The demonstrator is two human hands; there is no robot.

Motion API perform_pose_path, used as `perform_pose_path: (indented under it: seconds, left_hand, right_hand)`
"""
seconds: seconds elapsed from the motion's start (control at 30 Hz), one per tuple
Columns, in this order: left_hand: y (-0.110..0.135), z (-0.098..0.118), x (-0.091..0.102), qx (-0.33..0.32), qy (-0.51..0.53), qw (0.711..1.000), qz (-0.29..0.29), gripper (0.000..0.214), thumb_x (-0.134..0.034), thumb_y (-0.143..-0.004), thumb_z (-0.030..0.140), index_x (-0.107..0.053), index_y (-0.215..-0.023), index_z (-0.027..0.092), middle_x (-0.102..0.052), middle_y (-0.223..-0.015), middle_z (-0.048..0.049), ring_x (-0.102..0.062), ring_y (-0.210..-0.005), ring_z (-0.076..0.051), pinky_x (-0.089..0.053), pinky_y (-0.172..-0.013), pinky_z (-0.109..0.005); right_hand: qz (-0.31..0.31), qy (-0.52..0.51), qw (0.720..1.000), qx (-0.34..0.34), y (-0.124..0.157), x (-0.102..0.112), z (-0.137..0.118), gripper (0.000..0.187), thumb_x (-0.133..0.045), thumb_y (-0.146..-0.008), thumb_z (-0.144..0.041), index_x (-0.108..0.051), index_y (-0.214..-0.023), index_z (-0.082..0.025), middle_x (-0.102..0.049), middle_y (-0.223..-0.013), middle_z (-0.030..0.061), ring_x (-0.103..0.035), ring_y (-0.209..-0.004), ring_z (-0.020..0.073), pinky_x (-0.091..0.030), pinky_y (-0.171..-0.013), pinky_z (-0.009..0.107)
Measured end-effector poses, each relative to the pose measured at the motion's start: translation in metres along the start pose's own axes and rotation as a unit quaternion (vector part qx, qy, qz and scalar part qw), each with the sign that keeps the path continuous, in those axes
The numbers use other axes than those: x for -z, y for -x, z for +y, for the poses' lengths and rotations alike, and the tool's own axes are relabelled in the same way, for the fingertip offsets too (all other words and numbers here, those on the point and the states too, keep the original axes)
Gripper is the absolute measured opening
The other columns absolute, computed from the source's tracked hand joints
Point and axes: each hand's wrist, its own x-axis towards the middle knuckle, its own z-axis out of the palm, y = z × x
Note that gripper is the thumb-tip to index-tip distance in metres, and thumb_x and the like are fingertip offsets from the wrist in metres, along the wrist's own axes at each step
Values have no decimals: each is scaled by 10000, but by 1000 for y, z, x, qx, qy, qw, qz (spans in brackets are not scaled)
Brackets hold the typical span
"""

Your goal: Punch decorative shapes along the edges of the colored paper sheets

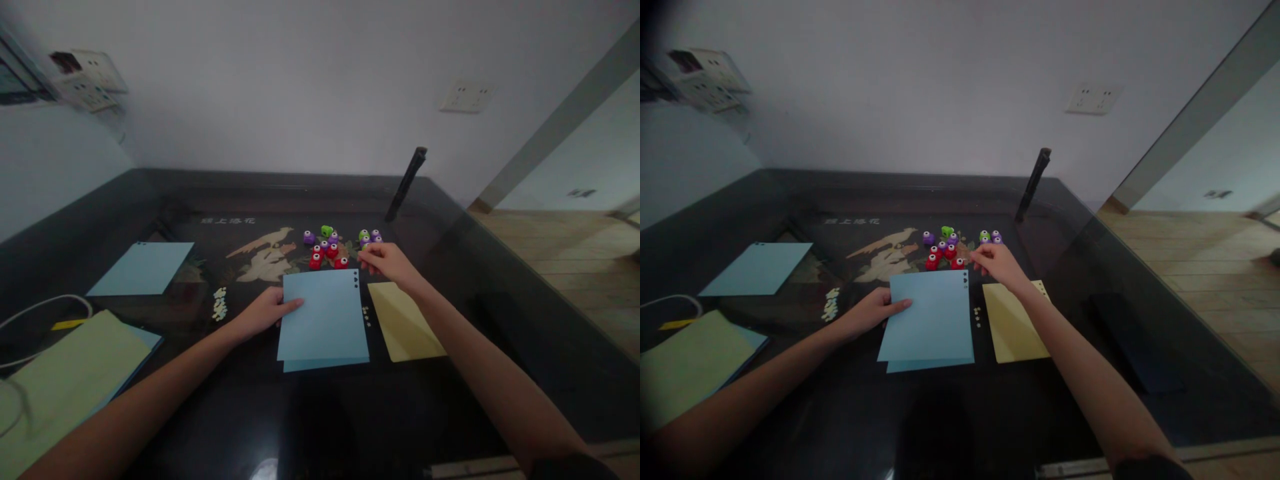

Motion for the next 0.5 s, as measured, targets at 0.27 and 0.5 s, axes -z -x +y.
perform_pose_path:
  seconds: [0.27,0.5]
  left_hand:
    - [0,-3,1,-3,-12,1000,0,398,-561,-792,535,-578,-730,142,-535,-567,21,-448,-464,-106,-333,-420,-218]
    - [0,-3,2,-8,-13,1000,-11,378,-568,-793,519,-565,-724,147,-531,-569,26,-445,-465,-103,-336,-423,-218]
  right_hand:
    - [6,90,996,19,-33,-18,12,260,-662,-746,-377,-650,-833,-132,-612,-648,20,-499,-465,94,-374,-503,254]
    - [-24,113,993,32,-36,-28,20,314,-771,-627,-314,-719,-883,-141,-653,-724,41,-571,-639,156,-398,-604,271]
